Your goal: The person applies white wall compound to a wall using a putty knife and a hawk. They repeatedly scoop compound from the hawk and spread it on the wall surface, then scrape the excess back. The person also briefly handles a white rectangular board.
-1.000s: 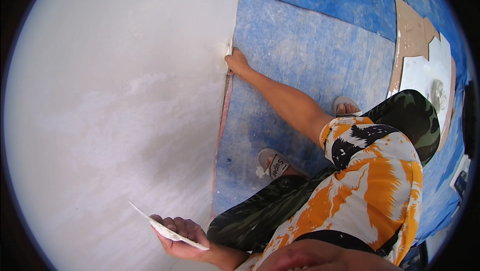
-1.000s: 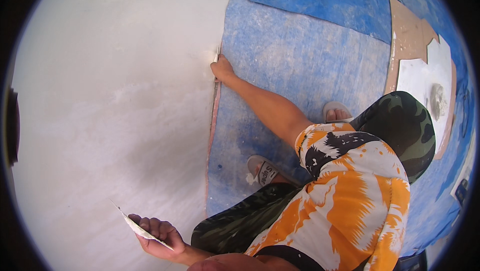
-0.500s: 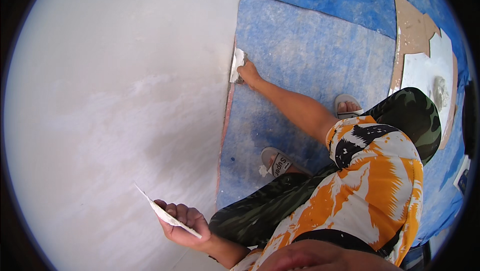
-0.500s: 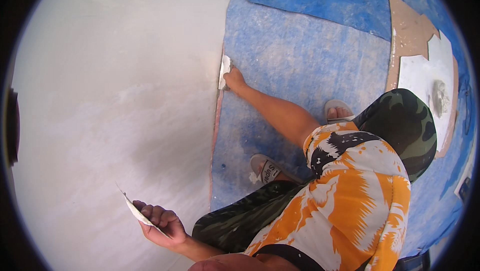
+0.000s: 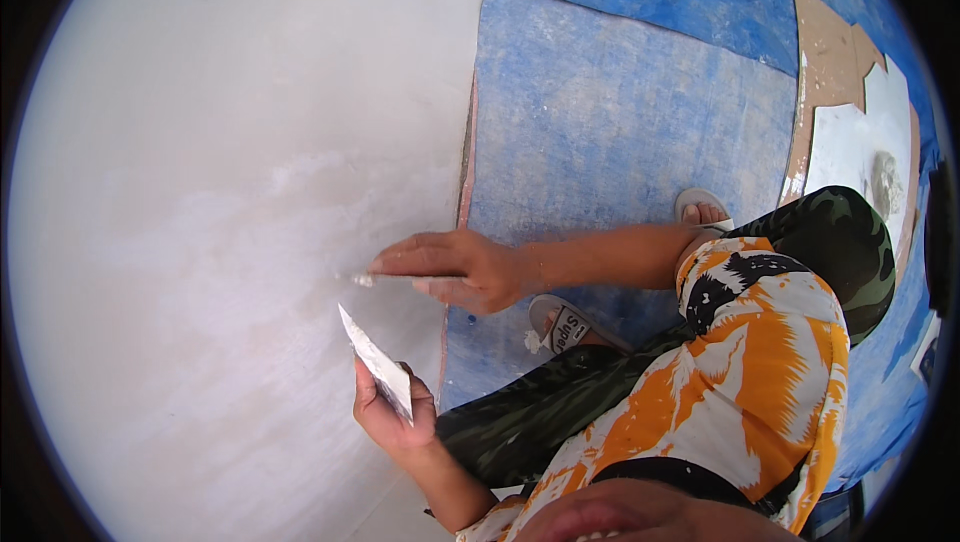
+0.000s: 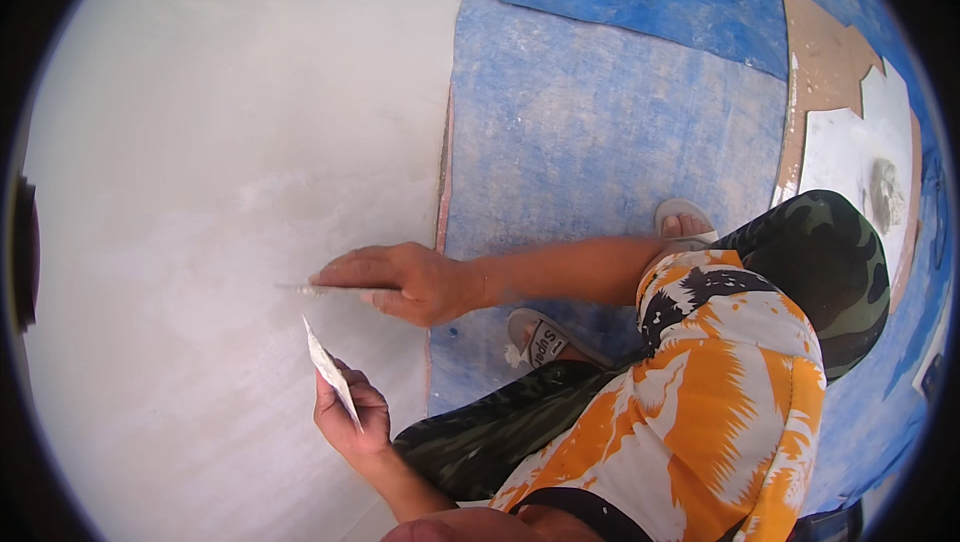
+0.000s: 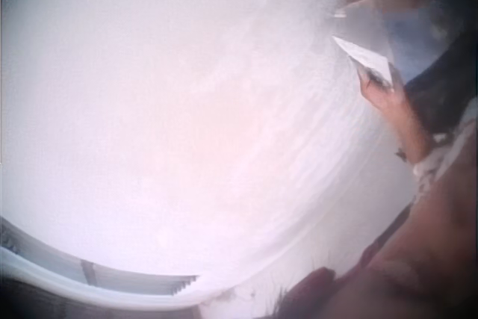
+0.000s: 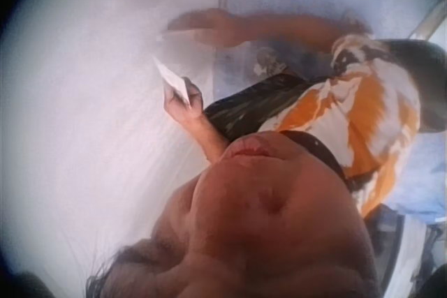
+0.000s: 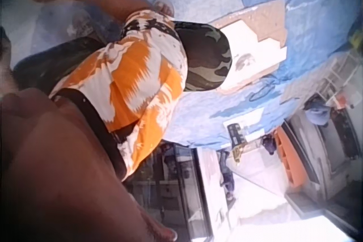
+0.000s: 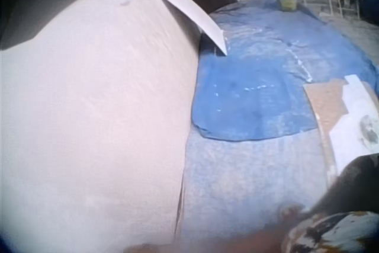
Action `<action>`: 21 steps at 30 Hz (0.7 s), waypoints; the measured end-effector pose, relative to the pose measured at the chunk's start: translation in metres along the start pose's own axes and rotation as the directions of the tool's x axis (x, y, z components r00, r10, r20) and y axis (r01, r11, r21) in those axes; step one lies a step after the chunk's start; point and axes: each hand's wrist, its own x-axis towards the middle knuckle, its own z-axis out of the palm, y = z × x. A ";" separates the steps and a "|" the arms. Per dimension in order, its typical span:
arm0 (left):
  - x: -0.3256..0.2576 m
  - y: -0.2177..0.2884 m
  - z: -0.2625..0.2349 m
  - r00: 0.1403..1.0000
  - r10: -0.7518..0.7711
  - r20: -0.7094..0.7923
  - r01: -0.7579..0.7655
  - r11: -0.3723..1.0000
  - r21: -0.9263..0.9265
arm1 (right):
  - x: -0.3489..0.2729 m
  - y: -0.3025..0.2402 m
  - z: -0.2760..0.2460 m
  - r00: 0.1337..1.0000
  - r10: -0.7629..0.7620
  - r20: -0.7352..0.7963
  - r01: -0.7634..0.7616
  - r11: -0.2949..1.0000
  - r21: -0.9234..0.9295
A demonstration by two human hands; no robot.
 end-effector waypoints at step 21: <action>-0.033 0.007 -0.002 0.791 0.138 0.596 -0.087 0.990 -0.113 | 0.025 0.210 -0.147 0.252 0.804 -0.538 -0.712 0.531 0.460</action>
